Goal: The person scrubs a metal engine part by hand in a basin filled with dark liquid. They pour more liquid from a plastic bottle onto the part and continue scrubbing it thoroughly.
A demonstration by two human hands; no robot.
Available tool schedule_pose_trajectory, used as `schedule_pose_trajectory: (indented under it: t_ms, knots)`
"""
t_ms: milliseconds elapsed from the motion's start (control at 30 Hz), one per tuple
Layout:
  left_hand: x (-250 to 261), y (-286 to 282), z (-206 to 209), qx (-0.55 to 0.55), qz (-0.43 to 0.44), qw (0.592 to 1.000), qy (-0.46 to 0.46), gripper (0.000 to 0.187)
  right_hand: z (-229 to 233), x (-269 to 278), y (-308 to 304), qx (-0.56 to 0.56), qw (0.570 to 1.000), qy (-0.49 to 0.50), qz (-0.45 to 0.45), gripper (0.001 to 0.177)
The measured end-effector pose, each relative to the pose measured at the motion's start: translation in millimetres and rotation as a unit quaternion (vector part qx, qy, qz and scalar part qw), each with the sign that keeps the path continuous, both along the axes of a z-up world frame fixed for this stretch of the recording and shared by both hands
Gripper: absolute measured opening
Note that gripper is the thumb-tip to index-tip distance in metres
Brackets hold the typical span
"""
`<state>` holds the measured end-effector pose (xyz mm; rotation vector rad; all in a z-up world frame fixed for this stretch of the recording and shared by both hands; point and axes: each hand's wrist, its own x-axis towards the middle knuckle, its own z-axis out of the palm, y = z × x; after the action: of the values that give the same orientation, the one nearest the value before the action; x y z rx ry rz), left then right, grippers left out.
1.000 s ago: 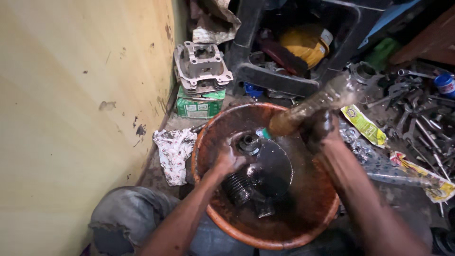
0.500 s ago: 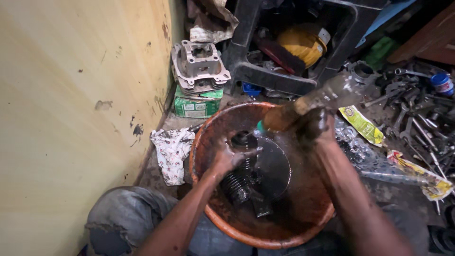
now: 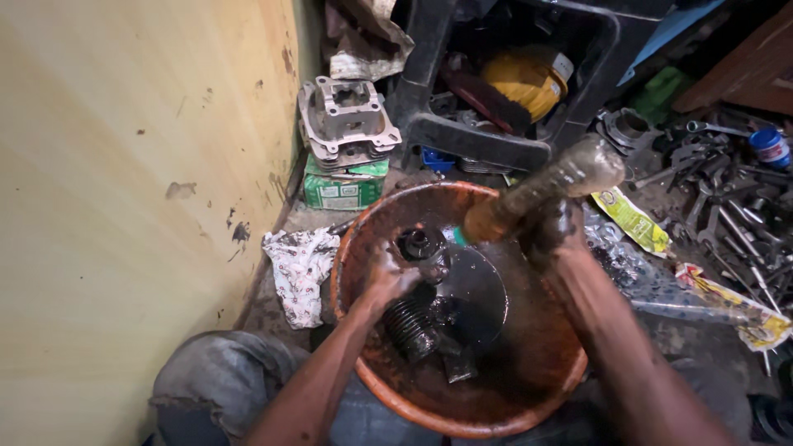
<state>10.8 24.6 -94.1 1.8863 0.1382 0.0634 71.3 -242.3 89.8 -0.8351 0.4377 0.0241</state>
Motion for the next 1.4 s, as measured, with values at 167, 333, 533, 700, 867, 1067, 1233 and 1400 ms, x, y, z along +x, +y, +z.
schedule_pose_trajectory:
  t_ms: [167,333,533,700,867,1067,1233,1400]
  knots:
    - [9,-1,-16,-0.209,-0.038,0.976,-0.045,0.085,-17,13,-19,-0.241,0.966,-0.065,0.064,0.01]
    - [0,-10,21,-0.248,-0.045,0.964,-0.086,0.091,-32,17,-28,0.053,0.997,-0.056,0.008,0.022]
    - [-11,-6,56,-0.159,-0.035,0.985,-0.064,0.093,-51,33,-32,-0.333,0.923,-0.153,0.121,0.017]
    - [-14,-10,55,-0.116,-0.043,0.968,-0.217,0.125,-59,46,-25,-0.061,0.983,-0.13,0.116,0.015]
    - [-27,-11,76,0.088,-0.078,0.987,-0.112,0.094,-47,36,-18,0.02,0.987,-0.123,0.1,0.025]
    - [-28,-12,92,0.168,-0.053,0.954,-0.241,0.085,-26,16,-7,-0.134,0.976,-0.148,0.083,0.01]
    - [-24,-14,83,0.125,-0.014,0.935,-0.333,0.076,-2,-1,0,-0.387,0.868,-0.231,0.21,0.01]
    - [-10,-3,82,-0.225,0.068,0.97,0.066,0.068,21,-11,-5,-0.141,0.987,-0.058,0.043,0.018]
